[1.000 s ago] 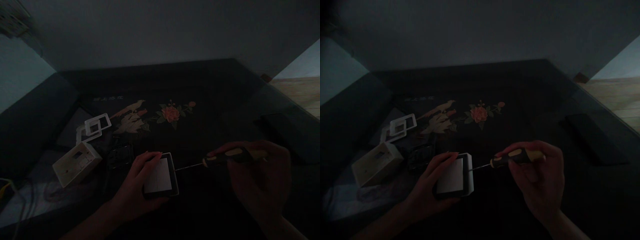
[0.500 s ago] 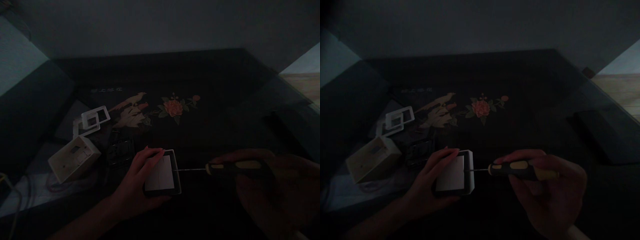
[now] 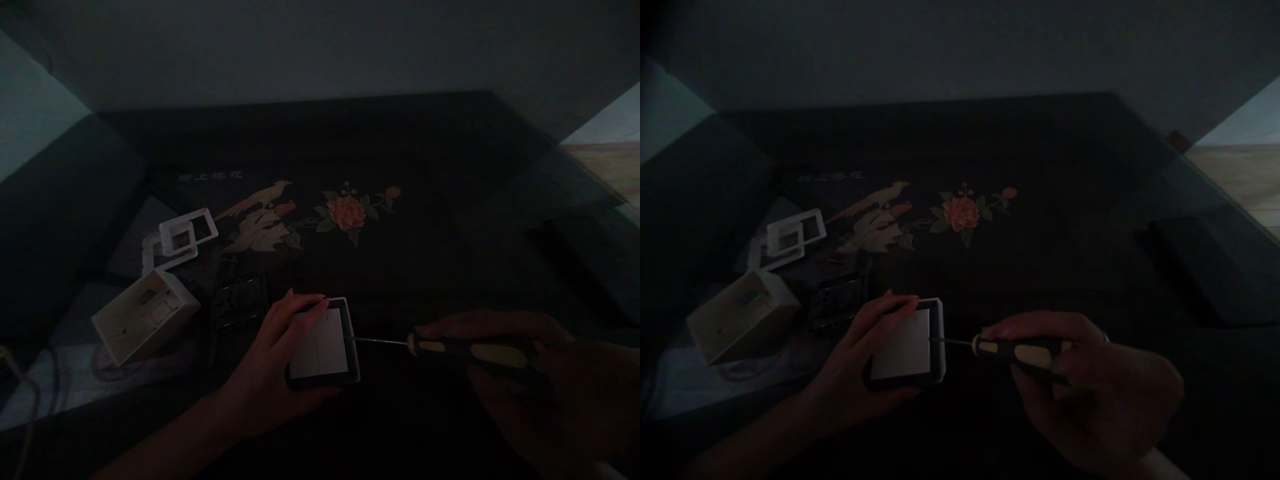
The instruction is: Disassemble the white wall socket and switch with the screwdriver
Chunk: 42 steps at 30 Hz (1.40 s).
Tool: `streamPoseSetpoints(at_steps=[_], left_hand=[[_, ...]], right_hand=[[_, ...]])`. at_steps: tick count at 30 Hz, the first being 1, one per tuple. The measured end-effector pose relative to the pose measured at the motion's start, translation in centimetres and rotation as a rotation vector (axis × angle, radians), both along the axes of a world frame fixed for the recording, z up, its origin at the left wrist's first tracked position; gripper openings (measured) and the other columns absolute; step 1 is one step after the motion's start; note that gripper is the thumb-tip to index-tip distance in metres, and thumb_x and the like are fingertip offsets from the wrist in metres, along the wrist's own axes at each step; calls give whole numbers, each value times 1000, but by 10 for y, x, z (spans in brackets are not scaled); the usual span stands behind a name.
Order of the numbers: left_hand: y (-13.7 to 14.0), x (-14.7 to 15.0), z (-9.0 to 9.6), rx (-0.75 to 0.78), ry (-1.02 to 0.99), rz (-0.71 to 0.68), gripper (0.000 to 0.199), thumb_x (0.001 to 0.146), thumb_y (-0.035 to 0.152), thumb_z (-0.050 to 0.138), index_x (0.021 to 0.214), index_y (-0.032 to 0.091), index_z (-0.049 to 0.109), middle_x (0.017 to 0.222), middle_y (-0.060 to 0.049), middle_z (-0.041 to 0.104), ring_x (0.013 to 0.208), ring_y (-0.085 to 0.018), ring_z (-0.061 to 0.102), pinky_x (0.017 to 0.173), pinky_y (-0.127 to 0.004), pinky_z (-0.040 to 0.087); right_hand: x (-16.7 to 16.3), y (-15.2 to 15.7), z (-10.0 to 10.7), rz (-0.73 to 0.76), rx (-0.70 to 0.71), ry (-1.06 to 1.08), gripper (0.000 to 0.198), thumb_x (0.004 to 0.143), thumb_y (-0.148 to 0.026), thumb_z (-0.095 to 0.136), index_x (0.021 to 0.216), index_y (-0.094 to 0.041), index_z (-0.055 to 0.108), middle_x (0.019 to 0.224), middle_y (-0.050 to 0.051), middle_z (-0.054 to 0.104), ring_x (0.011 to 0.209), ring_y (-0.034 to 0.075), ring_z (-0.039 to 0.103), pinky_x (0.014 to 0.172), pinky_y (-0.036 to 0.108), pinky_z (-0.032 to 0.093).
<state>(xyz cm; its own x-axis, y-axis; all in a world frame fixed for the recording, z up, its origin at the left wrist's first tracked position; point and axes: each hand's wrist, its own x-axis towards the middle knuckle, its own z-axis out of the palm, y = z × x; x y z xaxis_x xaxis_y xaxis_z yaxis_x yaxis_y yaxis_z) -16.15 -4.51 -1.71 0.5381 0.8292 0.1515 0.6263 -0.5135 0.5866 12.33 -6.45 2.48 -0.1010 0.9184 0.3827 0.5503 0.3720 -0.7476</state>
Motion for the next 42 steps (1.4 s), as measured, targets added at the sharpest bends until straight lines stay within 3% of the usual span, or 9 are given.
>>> streamPoseSetpoints(at_steps=[3, 5, 7, 11, 16, 21, 28, 35, 42], left_hand=[[0, -1, 2, -4, 23, -1, 94, 76, 31, 77, 153, 27, 23, 149, -16, 42, 140, -40, 39, 115, -65, 32], [1, -2, 3, -17, 53, -1, 93, 77, 31, 76, 153, 26, 23, 149, -16, 41, 141, -40, 38, 116, -65, 30], [1, -3, 5, -29, 70, -8, 92, 78, 30, 75, 153, 26, 22, 149, -16, 40, 141, -39, 37, 117, -65, 28], [2, -2, 9, -36, 74, -24, 88, 78, 28, 75, 150, 25, 24, 149, -15, 40, 140, -36, 38, 120, -65, 23], [1, 3, 11, -16, 64, -12, 86, 77, 26, 74, 148, 24, 27, 147, -16, 43, 138, -37, 41, 119, -66, 23], [-2, 8, 10, 12, 105, 30, 88, 74, 33, 80, 146, 21, 30, 144, -16, 44, 134, -38, 42, 115, -63, 34], [-4, 16, 15, 164, 231, 32, 84, 81, 45, 73, 145, 15, 29, 138, -18, 50, 129, -37, 47, 117, -69, 20], [-4, 13, 11, 208, 222, 24, 72, 91, 48, 58, 146, 12, 30, 138, -19, 48, 130, -36, 43, 112, -57, 35], [-4, 12, 9, 187, 171, 24, 61, 94, 43, 53, 143, 13, 33, 138, -18, 47, 131, -34, 41, 116, -55, 31]], right_hand=[[-2, 7, 0, -21, 36, 118, 34, 85, -20, 65, 105, -44, 52, 93, -3, 77, 71, 25, 77, 52, 35, 63], [7, 16, 4, 1, -6, 106, 28, 83, -25, 72, 99, -41, 56, 90, -1, 78, 75, 27, 77, 58, 39, 66], [20, 25, 8, 71, -40, -1, 17, 83, -34, 74, 94, -36, 61, 89, 1, 78, 76, 27, 77, 63, 39, 66], [34, 34, 14, 239, -32, -263, 6, 89, -39, 68, 94, -35, 68, 84, -1, 77, 65, 19, 75, 55, 28, 64], [27, 25, 15, 266, 86, -359, 21, 96, -35, 57, 110, -39, 71, 94, 0, 79, 76, 20, 76, 65, 31, 66], [25, 18, 13, 228, 147, -422, 26, 98, -38, 52, 115, -40, 72, 94, 1, 79, 76, 22, 76, 71, 35, 65], [26, 28, 0, 345, 12, -486, 28, 100, -32, 49, 117, -29, 72, 96, 5, 78, 78, 21, 76, 65, 32, 63], [21, 31, -27, 349, -250, -361, 24, 96, -23, 53, 112, -27, 71, 101, 6, 73, 90, 19, 72, 78, 32, 61], [18, 33, -40, 358, -216, -323, 15, 95, -22, 57, 105, -25, 67, 100, 7, 69, 96, 22, 66, 82, 38, 58]])
